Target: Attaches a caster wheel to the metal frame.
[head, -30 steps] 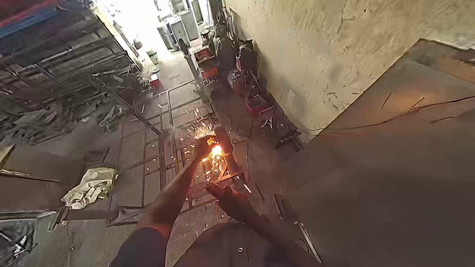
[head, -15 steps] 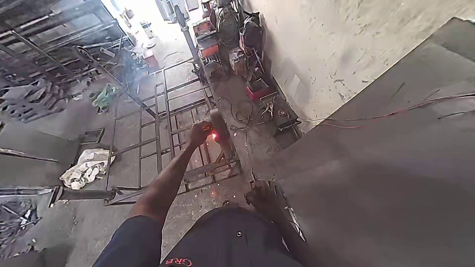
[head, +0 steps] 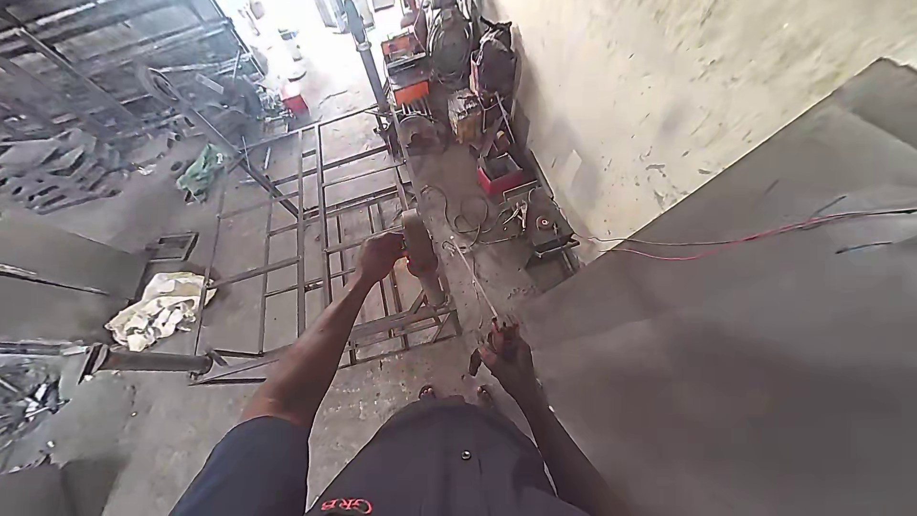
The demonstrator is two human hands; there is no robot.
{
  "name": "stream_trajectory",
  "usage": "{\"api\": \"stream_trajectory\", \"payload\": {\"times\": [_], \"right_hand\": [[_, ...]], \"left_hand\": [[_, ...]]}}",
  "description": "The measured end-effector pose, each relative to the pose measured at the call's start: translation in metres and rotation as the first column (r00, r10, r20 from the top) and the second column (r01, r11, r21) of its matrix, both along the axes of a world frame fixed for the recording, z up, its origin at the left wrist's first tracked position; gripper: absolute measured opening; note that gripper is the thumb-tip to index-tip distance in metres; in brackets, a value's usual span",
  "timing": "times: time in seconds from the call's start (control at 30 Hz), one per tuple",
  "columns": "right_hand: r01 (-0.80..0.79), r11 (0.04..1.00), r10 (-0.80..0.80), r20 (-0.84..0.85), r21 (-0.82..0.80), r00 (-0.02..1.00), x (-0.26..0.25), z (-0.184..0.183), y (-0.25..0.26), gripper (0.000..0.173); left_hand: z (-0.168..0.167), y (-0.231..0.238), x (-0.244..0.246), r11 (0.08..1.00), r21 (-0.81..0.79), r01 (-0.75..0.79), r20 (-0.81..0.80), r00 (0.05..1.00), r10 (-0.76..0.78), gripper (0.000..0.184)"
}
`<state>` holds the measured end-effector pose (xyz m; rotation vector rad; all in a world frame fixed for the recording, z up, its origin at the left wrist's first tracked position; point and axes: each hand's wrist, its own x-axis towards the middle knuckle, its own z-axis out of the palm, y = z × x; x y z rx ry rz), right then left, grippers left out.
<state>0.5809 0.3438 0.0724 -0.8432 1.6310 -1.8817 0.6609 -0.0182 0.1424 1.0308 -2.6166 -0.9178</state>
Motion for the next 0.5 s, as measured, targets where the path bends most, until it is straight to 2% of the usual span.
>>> {"api": "stream_trajectory", "payload": {"times": [0.1,0.17,0.23,0.3,0.4,0.5], "right_hand": [[-0.007,1.000,0.009,0.087,-0.016,0.996,-0.005,0.000,-0.009,0.043],[-0.021,0.999,0.026,0.133,-0.036,0.991,-0.008,0.001,-0.012,0.040],[-0.033,0.999,0.039,0.143,-0.041,0.989,-0.011,0.001,-0.015,0.041],[-0.044,0.998,0.051,0.142,-0.049,0.989,-0.013,0.000,-0.019,0.042],[-0.050,0.998,0.053,0.137,-0.028,0.989,-0.017,0.002,-0.025,0.043],[-0.056,0.998,0.059,0.131,-0.024,0.990,-0.019,0.003,-0.030,0.043]], "left_hand": [[-0.004,-0.005,0.004,0.999,0.014,0.049,-0.068,0.997,-0.048,0.034],[-0.010,-0.010,0.008,0.992,0.110,0.070,-0.155,0.987,-0.053,0.043],[-0.018,-0.010,0.013,0.976,0.214,0.032,-0.255,0.967,0.024,0.045],[-0.032,-0.009,0.011,0.962,0.266,-0.060,-0.257,0.958,0.131,0.039],[-0.040,-0.003,0.002,0.907,0.405,-0.112,-0.160,0.969,0.190,0.047],[-0.050,-0.002,-0.007,0.918,0.382,-0.105,-0.210,0.958,0.197,0.043]]}}
